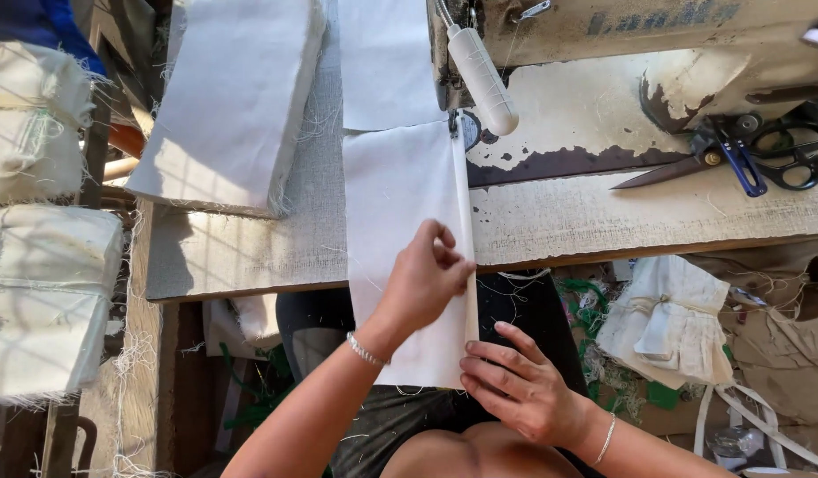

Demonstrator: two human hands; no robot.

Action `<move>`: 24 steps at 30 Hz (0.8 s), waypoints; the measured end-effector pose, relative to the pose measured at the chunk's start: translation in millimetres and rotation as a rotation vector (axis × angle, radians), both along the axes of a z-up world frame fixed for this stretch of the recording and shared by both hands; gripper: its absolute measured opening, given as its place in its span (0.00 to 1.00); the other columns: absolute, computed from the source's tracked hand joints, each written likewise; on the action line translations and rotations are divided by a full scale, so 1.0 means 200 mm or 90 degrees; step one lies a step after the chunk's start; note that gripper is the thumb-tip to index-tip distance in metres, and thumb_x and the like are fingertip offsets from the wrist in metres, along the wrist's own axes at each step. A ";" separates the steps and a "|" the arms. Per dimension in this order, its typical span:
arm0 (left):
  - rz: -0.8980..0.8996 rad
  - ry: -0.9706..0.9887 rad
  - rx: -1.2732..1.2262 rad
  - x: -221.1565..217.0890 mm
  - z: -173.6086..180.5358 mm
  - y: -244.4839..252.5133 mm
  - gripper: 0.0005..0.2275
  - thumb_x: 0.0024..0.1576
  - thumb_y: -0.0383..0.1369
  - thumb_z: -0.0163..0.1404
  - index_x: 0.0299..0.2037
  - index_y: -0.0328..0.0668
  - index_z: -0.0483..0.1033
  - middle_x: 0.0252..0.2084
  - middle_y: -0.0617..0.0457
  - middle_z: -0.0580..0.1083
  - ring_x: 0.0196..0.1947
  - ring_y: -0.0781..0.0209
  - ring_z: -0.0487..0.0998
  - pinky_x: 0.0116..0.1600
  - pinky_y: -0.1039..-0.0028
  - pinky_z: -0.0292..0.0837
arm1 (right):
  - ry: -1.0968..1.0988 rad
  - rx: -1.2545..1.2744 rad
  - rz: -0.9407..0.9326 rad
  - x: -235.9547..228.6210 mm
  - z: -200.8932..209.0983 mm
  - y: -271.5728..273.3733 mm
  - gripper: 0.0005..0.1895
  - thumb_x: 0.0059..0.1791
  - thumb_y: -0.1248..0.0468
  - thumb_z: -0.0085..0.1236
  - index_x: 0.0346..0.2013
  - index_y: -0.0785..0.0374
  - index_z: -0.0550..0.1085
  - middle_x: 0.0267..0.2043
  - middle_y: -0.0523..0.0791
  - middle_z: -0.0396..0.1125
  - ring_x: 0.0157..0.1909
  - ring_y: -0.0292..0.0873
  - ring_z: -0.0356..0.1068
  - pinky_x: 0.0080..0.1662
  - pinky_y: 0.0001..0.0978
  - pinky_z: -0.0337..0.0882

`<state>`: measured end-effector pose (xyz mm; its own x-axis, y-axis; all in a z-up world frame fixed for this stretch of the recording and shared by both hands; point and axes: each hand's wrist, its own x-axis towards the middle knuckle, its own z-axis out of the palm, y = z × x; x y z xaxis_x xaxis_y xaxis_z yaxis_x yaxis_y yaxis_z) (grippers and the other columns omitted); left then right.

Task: Folding the edges of white fabric strips and aligning them on a sewing machine table for preparation.

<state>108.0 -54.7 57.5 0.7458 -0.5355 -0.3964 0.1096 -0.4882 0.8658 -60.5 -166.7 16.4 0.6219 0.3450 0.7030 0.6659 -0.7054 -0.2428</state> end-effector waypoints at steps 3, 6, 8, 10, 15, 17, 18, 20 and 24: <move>0.004 0.081 -0.015 -0.14 -0.08 0.07 0.13 0.59 0.28 0.56 0.38 0.47 0.59 0.28 0.55 0.76 0.23 0.66 0.75 0.28 0.72 0.66 | 0.029 0.007 0.020 -0.01 -0.02 -0.03 0.09 0.56 0.70 0.47 0.40 0.67 0.77 0.48 0.50 0.74 0.53 0.54 0.76 0.61 0.63 0.66; 0.118 0.190 -0.166 -0.29 -0.19 0.14 0.14 0.55 0.18 0.56 0.35 0.42 0.60 0.28 0.53 0.68 0.26 0.62 0.75 0.33 0.74 0.75 | 0.041 -0.013 0.016 -0.02 -0.07 -0.04 0.08 0.56 0.70 0.49 0.40 0.68 0.78 0.48 0.51 0.74 0.53 0.54 0.76 0.62 0.63 0.64; 0.207 0.338 -0.229 -0.36 -0.29 0.19 0.15 0.54 0.22 0.60 0.36 0.44 0.61 0.32 0.49 0.74 0.32 0.62 0.77 0.36 0.74 0.78 | 0.036 -0.016 0.009 -0.03 -0.14 -0.06 0.09 0.55 0.67 0.50 0.42 0.65 0.79 0.51 0.48 0.71 0.56 0.49 0.68 0.61 0.63 0.66; 0.236 0.372 -0.251 -0.41 -0.33 0.20 0.15 0.54 0.21 0.60 0.36 0.43 0.61 0.33 0.47 0.74 0.30 0.61 0.76 0.35 0.72 0.78 | 0.058 -0.009 -0.014 -0.06 -0.19 -0.07 0.07 0.54 0.66 0.53 0.43 0.61 0.79 0.52 0.46 0.69 0.53 0.48 0.66 0.60 0.59 0.65; 0.267 0.358 -0.287 -0.50 -0.41 0.23 0.15 0.55 0.18 0.58 0.33 0.43 0.61 0.31 0.47 0.74 0.30 0.64 0.73 0.37 0.75 0.78 | 0.184 0.219 -0.077 -0.10 -0.24 -0.03 0.21 0.50 0.49 0.61 0.48 0.60 0.74 0.51 0.49 0.62 0.51 0.52 0.67 0.57 0.46 0.70; 0.284 0.356 -0.273 -0.52 -0.37 0.22 0.15 0.54 0.17 0.58 0.32 0.43 0.61 0.30 0.47 0.73 0.29 0.65 0.73 0.37 0.77 0.76 | 0.502 0.618 -0.293 -0.06 -0.20 0.00 0.08 0.52 0.62 0.56 0.38 0.65 0.77 0.37 0.45 0.73 0.37 0.39 0.75 0.42 0.26 0.75; 0.282 0.359 -0.273 -0.54 -0.36 0.22 0.15 0.54 0.17 0.58 0.32 0.43 0.61 0.30 0.47 0.73 0.29 0.65 0.73 0.37 0.77 0.76 | 0.502 0.617 -0.296 -0.05 -0.20 -0.01 0.08 0.52 0.62 0.56 0.38 0.65 0.77 0.37 0.45 0.73 0.37 0.39 0.75 0.42 0.26 0.75; 0.265 0.318 -0.191 -0.57 -0.32 0.22 0.14 0.53 0.19 0.58 0.33 0.45 0.62 0.28 0.50 0.77 0.27 0.65 0.77 0.36 0.78 0.74 | 0.695 0.759 -0.299 0.01 -0.20 -0.01 0.04 0.48 0.68 0.63 0.34 0.68 0.79 0.30 0.45 0.74 0.31 0.35 0.70 0.37 0.25 0.72; 0.294 0.360 -0.263 -0.60 -0.29 0.25 0.17 0.55 0.18 0.57 0.32 0.42 0.57 0.27 0.42 0.78 0.29 0.58 0.81 0.39 0.73 0.80 | 0.778 0.813 -0.232 0.04 -0.09 0.01 0.04 0.46 0.71 0.64 0.31 0.71 0.78 0.25 0.50 0.74 0.27 0.41 0.72 0.33 0.31 0.75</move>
